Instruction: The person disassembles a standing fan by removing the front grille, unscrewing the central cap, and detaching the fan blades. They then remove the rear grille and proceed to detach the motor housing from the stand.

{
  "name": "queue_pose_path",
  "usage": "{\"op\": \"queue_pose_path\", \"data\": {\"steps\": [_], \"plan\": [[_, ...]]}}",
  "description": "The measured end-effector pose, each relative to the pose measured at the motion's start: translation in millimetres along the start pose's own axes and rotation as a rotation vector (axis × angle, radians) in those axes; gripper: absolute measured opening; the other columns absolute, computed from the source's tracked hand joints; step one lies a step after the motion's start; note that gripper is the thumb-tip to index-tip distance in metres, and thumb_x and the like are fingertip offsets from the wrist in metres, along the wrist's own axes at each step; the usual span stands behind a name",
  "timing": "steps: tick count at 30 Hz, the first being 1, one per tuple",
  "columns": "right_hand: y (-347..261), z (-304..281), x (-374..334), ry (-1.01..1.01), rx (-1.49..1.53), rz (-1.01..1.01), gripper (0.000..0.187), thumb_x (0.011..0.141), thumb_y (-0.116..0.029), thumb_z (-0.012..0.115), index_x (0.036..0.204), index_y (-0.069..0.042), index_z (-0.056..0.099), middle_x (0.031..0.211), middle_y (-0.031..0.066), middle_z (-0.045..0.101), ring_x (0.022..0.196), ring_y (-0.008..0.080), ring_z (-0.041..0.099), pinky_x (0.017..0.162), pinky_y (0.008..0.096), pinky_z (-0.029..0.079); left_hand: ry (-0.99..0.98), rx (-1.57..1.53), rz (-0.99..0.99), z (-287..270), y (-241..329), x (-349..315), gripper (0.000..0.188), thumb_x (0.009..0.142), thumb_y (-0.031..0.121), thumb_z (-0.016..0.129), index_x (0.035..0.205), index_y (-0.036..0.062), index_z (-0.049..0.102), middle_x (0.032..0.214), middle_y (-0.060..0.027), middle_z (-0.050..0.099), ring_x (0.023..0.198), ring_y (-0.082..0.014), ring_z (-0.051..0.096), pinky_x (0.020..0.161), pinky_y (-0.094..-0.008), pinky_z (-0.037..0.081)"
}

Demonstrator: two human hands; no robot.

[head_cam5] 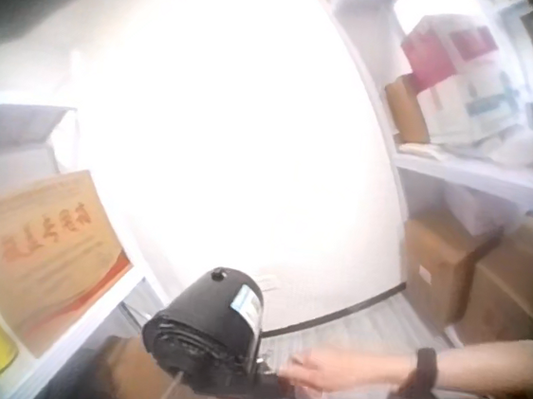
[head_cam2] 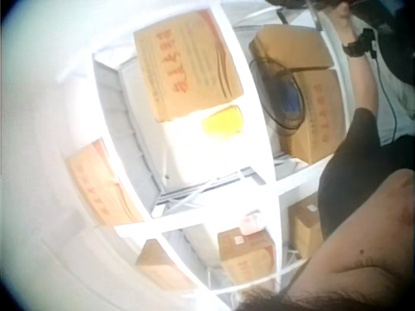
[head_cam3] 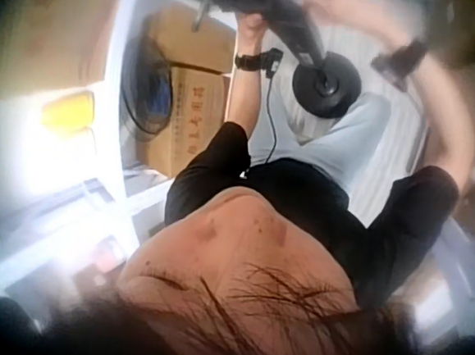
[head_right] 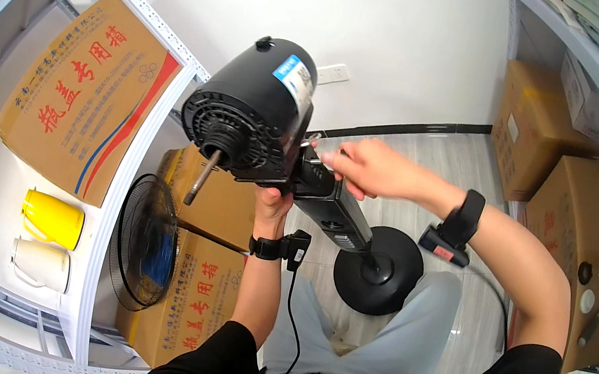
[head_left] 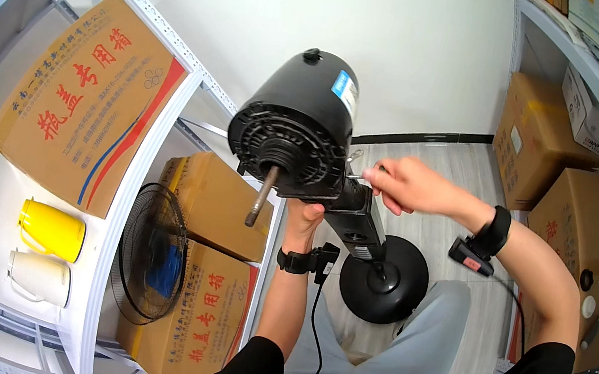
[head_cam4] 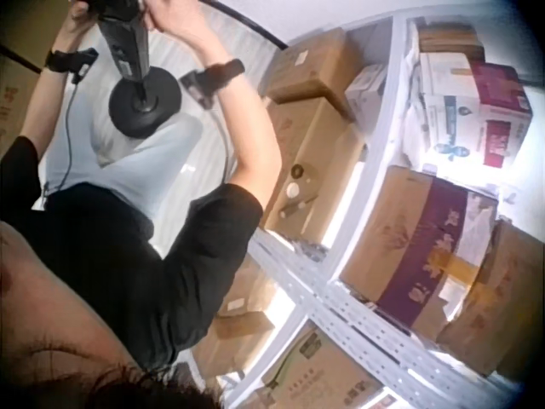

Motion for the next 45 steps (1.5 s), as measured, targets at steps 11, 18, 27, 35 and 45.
{"op": "queue_pose_path", "data": {"steps": [11,18,27,35,45], "plan": [[13.3,-6.6,-4.8,0.393,-0.998,-0.846,0.037,0.091,-0.038,0.058,0.079,-0.005,0.045,0.059,0.0092,0.051,0.052,0.0285,0.055,0.046,0.0378,0.044,0.008,0.149,0.030,25.2,11.0,7.4,0.111,0.057,0.055,0.086,0.140,0.0025,0.034,0.129,-0.0175,0.050,0.118,-0.0328,0.053,0.105,-0.0493,0.042],[2.2,-7.8,-6.9,-0.111,0.140,0.052,0.047,0.100,-0.043,0.043,0.078,-0.003,0.055,0.047,0.0010,0.052,0.039,0.0074,0.045,0.043,0.0256,0.038,0.033,0.171,0.056,38.4,14.4,9.0,0.111,0.056,0.058,0.085,0.139,0.0029,0.035,0.125,-0.0168,0.052,0.114,-0.0312,0.055,0.100,-0.0446,0.046],[16.5,-4.2,-11.7,0.415,-0.862,-0.698,0.035,0.092,-0.039,0.057,0.082,-0.006,0.048,0.057,0.0094,0.052,0.053,0.0296,0.056,0.046,0.0376,0.043,-0.062,0.105,0.004,27.1,8.1,9.4,0.108,0.058,0.049,0.087,0.141,0.0049,0.034,0.137,-0.0140,0.043,0.124,-0.0357,0.047,0.109,-0.0503,0.034],[9.1,-13.8,-14.3,0.109,-0.269,-0.257,0.039,0.096,-0.039,0.052,0.078,-0.005,0.054,0.051,0.0074,0.053,0.046,0.0207,0.052,0.043,0.0305,0.040,-0.035,0.205,0.038,49.0,16.0,9.2,0.113,0.056,0.061,0.083,0.143,0.0079,0.034,0.134,-0.0141,0.047,0.125,-0.0281,0.046,0.108,-0.0493,0.037],[0.4,-9.3,-14.8,-0.039,-0.014,-0.020,0.037,0.093,-0.038,0.055,0.077,-0.006,0.048,0.056,0.0063,0.049,0.050,0.0235,0.053,0.044,0.0363,0.042,-0.075,0.108,0.048,36.7,10.8,7.4,0.108,0.059,0.045,0.087,0.143,0.0058,0.031,0.141,-0.0152,0.041,0.127,-0.0359,0.044,0.109,-0.0511,0.033]]}}
Point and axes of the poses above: each hand's wrist, its own x-axis towards the middle knuckle, its own z-axis out of the palm, y = z × x, the point moved 2 cm from there along x, towards the middle knuckle
